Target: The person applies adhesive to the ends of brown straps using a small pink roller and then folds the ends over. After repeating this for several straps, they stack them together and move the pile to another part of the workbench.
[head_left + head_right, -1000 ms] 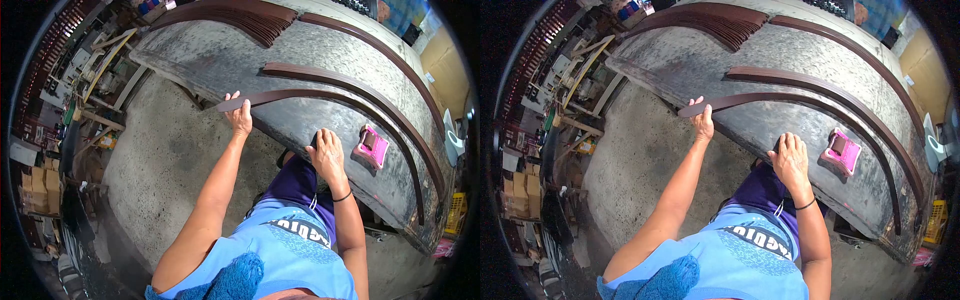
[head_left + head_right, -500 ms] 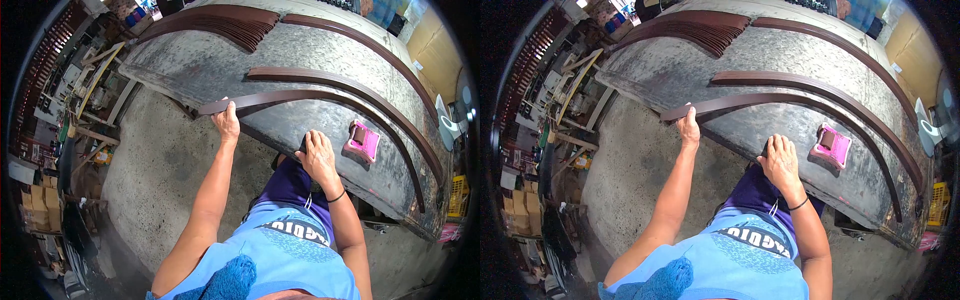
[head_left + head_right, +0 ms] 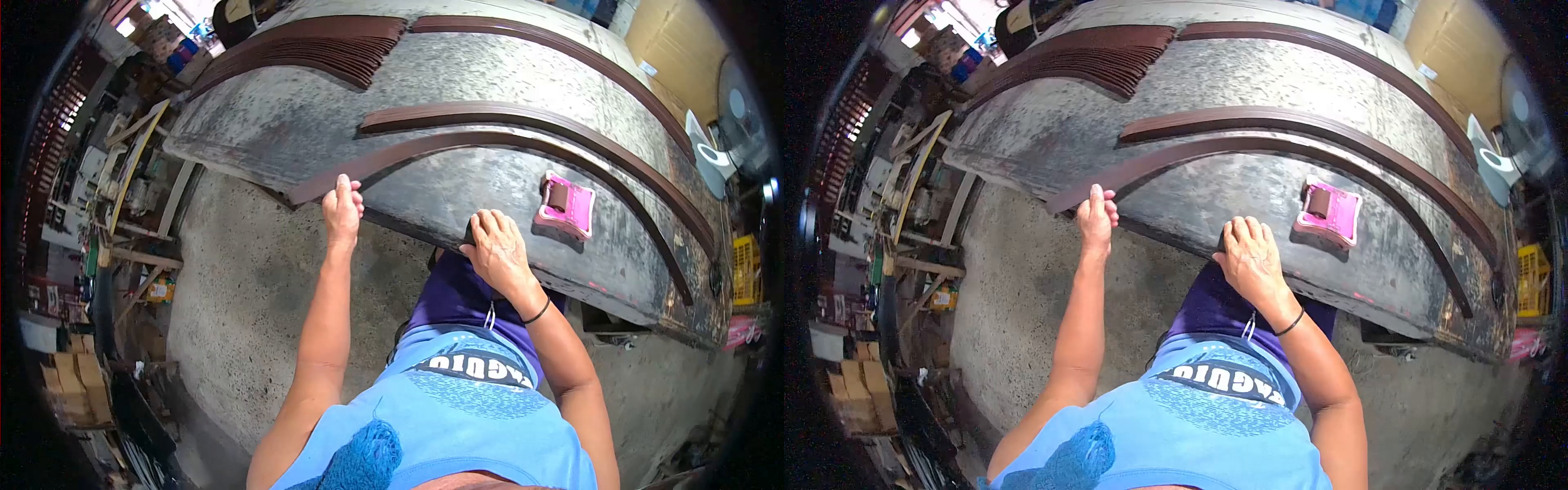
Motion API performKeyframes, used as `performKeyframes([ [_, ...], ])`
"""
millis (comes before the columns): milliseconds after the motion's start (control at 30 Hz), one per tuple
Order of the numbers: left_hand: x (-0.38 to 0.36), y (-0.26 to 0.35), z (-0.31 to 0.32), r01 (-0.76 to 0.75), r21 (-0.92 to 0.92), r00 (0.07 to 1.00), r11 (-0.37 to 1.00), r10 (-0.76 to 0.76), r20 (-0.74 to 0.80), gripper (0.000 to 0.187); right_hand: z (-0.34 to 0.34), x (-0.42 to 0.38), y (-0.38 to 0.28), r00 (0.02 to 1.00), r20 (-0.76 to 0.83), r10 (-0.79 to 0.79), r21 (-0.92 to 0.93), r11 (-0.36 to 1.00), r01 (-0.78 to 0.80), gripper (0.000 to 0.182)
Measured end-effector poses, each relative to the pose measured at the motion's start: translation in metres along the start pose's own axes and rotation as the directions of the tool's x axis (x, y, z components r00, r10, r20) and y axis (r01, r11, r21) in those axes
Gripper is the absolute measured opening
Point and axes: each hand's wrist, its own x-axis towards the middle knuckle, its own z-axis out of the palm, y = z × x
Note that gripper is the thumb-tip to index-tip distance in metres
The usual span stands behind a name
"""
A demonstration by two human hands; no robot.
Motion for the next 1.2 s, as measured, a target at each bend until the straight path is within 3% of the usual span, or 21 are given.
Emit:
performKeyframes([
  [100, -0.005, -0.011, -0.006, 0.085, -0.009, 0.995, 0.996, -0.085, 0.057, 0.046, -0.012, -0.017, 0.002, 0.998, -0.050, -0.026, -0.022, 0.999, 0.025, 0.041],
  [167, -0.009, -0.018, -0.006, 0.110, -0.019, 0.992, 0.994, -0.109, 0.056, 0.045, -0.029, -0.033, 0.002, 0.997, 0.069, 0.014, 0.105, 0.994, -0.021, 0.029],
  [233, -0.014, -0.020, -0.007, 0.189, -0.082, 0.981, 0.978, -0.186, 0.047, 0.045, -0.046, -0.053, 0.002, 0.998, 0.052, 0.021, 0.151, 0.988, -0.028, 0.019],
  [300, -0.021, -0.020, -0.009, 0.238, -0.106, 0.970, 0.965, -0.232, 0.065, 0.043, -0.070, -0.070, 0.006, 0.992, -0.023, 0.126, 0.280, 0.953, -0.115, 0.016],
  [433, -0.040, -0.013, -0.008, 0.347, -0.128, 0.919, 0.929, -0.310, 0.243, 0.035, -0.117, -0.106, 0.044, 0.933, -0.158, 0.323, 0.211, 0.934, -0.288, 0.017],
  [500, -0.048, -0.004, -0.002, 0.043, 0.271, 0.954, 0.962, -0.120, 0.274, 0.029, -0.150, -0.121, 0.069, 0.867, -0.251, 0.431, 0.157, 0.902, -0.403, 0.020],
  [533, -0.048, 0.003, -0.001, -0.208, 0.377, 0.954, 0.902, 0.102, 0.283, 0.029, -0.166, -0.131, 0.086, 0.844, -0.295, 0.448, 0.075, 0.891, -0.448, 0.024],
  [567, -0.045, 0.013, 0.000, -0.439, 0.458, 0.893, 0.773, 0.319, 0.317, 0.030, -0.182, -0.139, 0.105, 0.839, -0.322, 0.438, -0.059, 0.875, -0.480, 0.026],
  [600, -0.042, 0.034, 0.000, -0.454, 0.577, 0.889, 0.679, 0.301, 0.346, 0.028, -0.195, -0.145, 0.120, 0.797, -0.308, 0.520, -0.128, 0.808, -0.576, 0.025],
  [700, -0.021, 0.078, 0.002, -0.558, 0.772, 0.818, 0.303, 0.359, 0.450, 0.033, -0.218, -0.166, 0.179, 0.802, -0.358, 0.478, -0.361, 0.722, -0.591, 0.030],
  [800, 0.004, 0.081, 0.004, -0.559, 0.820, 0.823, 0.127, 0.207, 0.529, 0.053, -0.211, -0.181, 0.235, 0.810, -0.304, 0.502, -0.468, 0.662, -0.586, 0.054],
  [867, 0.016, 0.076, 0.004, -0.578, 0.811, 0.814, 0.096, 0.139, 0.564, 0.053, -0.196, -0.189, 0.264, 0.793, -0.231, 0.564, -0.501, 0.629, -0.594, 0.074],
  [1033, 0.025, 0.070, 0.022, -0.534, 0.845, 0.839, 0.037, -0.098, 0.535, 0.053, -0.170, -0.163, 0.283, 0.691, -0.048, 0.721, -0.507, 0.578, -0.639, 0.089],
  [1100, 0.029, 0.064, 0.025, -0.554, 0.832, 0.831, 0.003, -0.052, 0.553, 0.047, -0.160, -0.159, 0.292, 0.698, -0.024, 0.716, -0.470, 0.608, -0.640, 0.085],
  [1167, 0.039, 0.062, 0.024, -0.592, 0.806, 0.801, -0.012, -0.114, 0.587, 0.035, -0.150, -0.149, 0.301, 0.615, 0.095, 0.782, -0.460, 0.583, -0.670, 0.082],
  [1200, 0.050, 0.058, 0.021, -0.578, 0.816, 0.812, -0.022, -0.112, 0.573, 0.035, -0.142, -0.154, 0.312, 0.659, 0.087, 0.747, -0.449, 0.620, -0.644, 0.081],
])
